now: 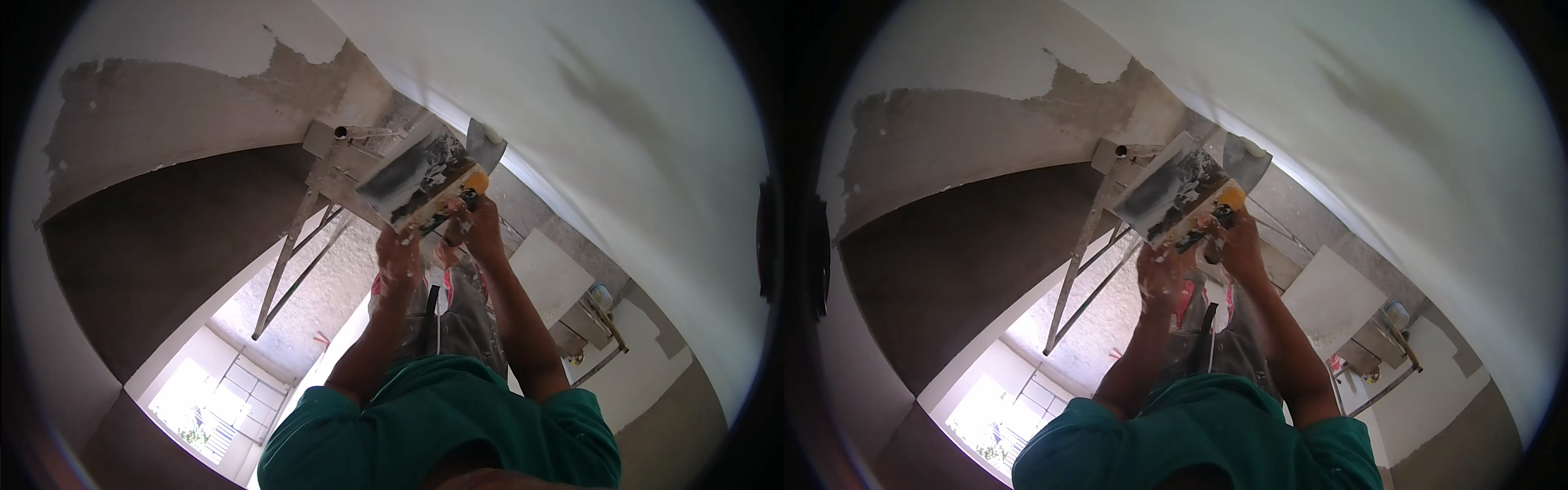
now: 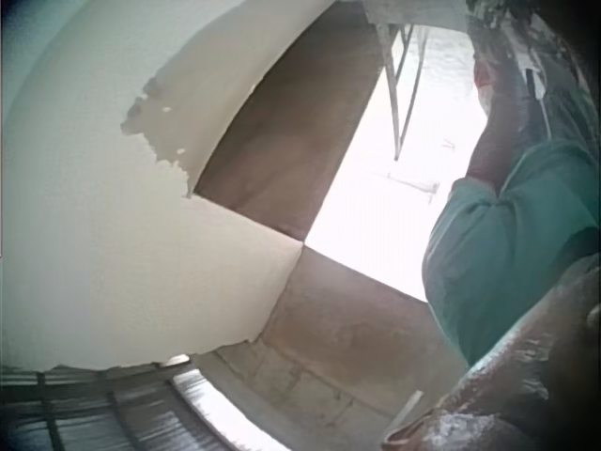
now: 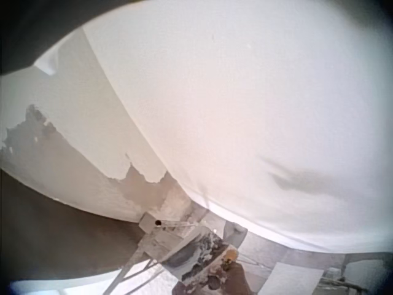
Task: The person applies plaster to a ceiling using a trowel and hawk. They repeatedly scoop plaster from the hawk and spread it onto the ceiling surface, smoothing the material with the trowel.
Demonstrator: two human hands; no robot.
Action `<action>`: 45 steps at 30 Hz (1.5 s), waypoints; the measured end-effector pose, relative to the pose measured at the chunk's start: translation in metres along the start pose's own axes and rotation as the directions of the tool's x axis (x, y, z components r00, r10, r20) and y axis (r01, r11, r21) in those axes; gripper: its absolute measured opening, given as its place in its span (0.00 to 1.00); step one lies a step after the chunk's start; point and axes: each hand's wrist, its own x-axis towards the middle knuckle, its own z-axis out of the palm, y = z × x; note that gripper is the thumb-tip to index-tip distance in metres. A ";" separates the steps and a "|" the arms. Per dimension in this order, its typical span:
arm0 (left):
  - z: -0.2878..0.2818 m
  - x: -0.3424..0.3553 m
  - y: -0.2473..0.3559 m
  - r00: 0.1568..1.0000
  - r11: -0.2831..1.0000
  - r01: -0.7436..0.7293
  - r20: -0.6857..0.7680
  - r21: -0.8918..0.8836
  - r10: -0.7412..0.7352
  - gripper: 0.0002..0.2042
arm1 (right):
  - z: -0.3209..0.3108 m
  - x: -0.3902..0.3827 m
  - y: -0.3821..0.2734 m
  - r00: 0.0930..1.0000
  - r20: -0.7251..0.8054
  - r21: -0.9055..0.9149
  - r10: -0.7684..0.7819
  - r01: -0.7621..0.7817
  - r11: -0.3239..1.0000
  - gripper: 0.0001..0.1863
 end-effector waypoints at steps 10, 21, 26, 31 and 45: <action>-0.067 0.068 0.062 0.903 0.562 0.054 -0.200 -0.826 -0.380 0.23 | -0.052 -0.031 0.020 0.905 -0.015 -0.537 -0.425 0.351 0.767 0.19; -0.051 0.009 0.063 0.806 0.502 0.412 0.047 -0.760 -0.590 0.23 | -0.047 -0.061 0.010 0.927 -0.273 -0.178 -0.256 0.212 0.961 0.33; -0.055 -0.025 -0.001 0.936 0.932 0.345 -0.035 -0.112 -0.351 0.22 | -0.062 -0.074 0.016 0.904 -0.376 -0.238 -0.204 0.119 0.964 0.29; -0.047 0.007 0.072 0.789 0.500 0.433 0.047 -0.750 -0.612 0.25 | -0.079 -0.078 0.020 0.900 -0.200 -0.697 -0.386 0.147 0.702 0.15; -0.133 -0.058 -0.068 0.941 0.932 0.324 -0.050 -0.162 -0.335 0.13 | -0.104 -0.119 0.026 0.986 -0.135 -0.143 -0.098 0.078 0.987 0.07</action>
